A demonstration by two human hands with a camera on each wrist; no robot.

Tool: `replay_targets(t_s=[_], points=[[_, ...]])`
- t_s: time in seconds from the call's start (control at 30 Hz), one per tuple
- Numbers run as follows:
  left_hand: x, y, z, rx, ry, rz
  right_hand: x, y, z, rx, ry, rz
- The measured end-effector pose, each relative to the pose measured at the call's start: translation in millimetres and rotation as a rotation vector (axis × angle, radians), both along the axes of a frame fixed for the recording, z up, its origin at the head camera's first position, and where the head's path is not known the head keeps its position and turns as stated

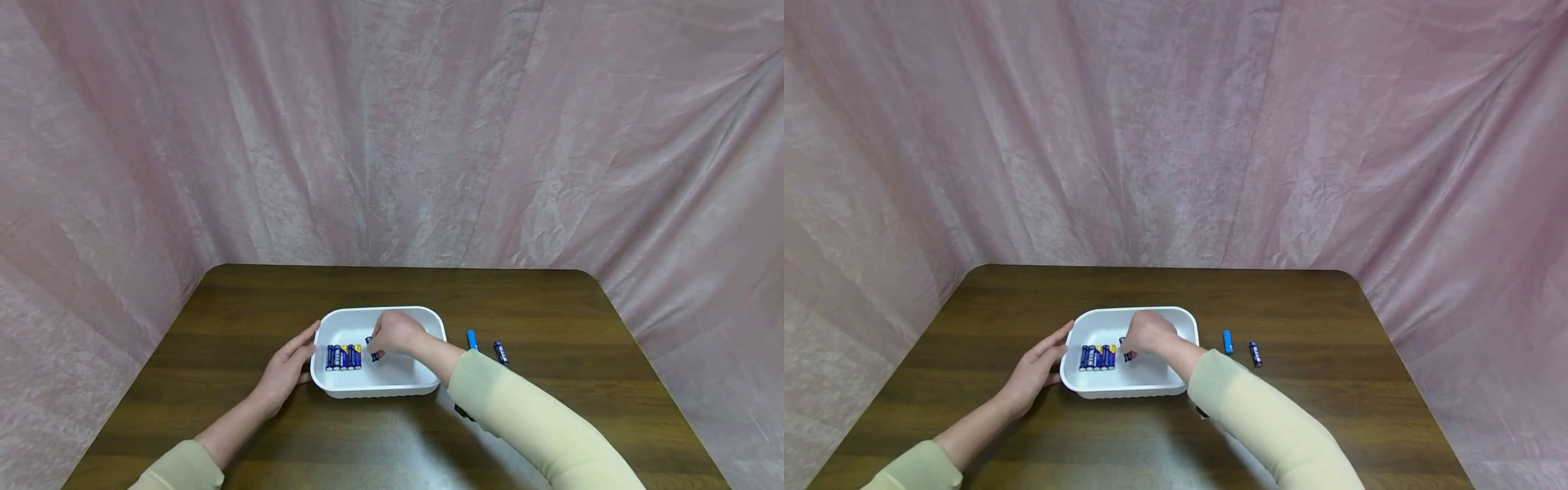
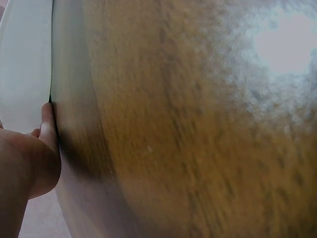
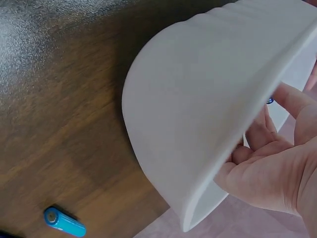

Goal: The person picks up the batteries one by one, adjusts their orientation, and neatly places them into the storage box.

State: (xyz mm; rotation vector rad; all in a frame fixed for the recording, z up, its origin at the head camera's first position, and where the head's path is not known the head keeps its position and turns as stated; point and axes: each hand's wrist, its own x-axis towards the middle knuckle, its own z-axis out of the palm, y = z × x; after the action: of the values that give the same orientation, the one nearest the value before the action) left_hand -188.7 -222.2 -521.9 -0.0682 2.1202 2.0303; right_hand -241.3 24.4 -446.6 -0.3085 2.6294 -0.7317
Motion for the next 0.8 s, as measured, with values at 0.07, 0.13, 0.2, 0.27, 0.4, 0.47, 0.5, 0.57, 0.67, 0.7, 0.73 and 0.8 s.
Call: replay_targets(t_s=[0.07,0.13,0.2,0.27,0.4,0.47,0.5,0.57,0.67,0.7,0.73,0.8], points=[[-0.3,0,-0.3,-0.001,0.001,0.001,0.1,-1,-2.5,0.001,-0.004,0.000],[-0.6,0,-0.4,-0.002,0.005,0.002,0.2,-2,-3.6,0.000,-0.007,-0.009],[-0.6,0,-0.7,0.001,0.007,0.006,0.4,-3,-3.6,0.004,-0.006,-0.013],[-0.6,0,-0.7,0.003,0.009,0.008,-0.1,-4,-3.4,0.015,-0.003,-0.013],[-0.2,0,-0.8,0.005,0.009,-0.003,-1.4,-7,-3.0,0.044,0.002,-0.010],[0.0,0,-0.6,0.003,0.013,-0.009,-1.9,-7,-3.2,0.053,0.000,-0.015],[0.3,0,-0.4,0.001,0.016,-0.012,-2.0,-8,-3.4,0.056,-0.001,-0.017],[0.7,-1,-0.2,-0.004,0.017,-0.011,-1.9,-9,-4.0,0.059,-0.004,-0.020],[1.4,-1,0.2,-0.006,0.018,-0.006,-1.6,-10,-5.6,0.066,-0.011,-0.022],[1.7,-1,0.5,-0.007,0.020,-0.006,-1.6,-11,-6.2,0.071,-0.011,-0.021],[1.9,-1,0.6,-0.007,0.020,-0.005,-1.6,-11,-6.8,0.074,-0.012,-0.022],[2.1,-1,0.6,-0.003,0.023,-0.004,-1.8,-12,-8.1,0.082,-0.012,-0.024]])
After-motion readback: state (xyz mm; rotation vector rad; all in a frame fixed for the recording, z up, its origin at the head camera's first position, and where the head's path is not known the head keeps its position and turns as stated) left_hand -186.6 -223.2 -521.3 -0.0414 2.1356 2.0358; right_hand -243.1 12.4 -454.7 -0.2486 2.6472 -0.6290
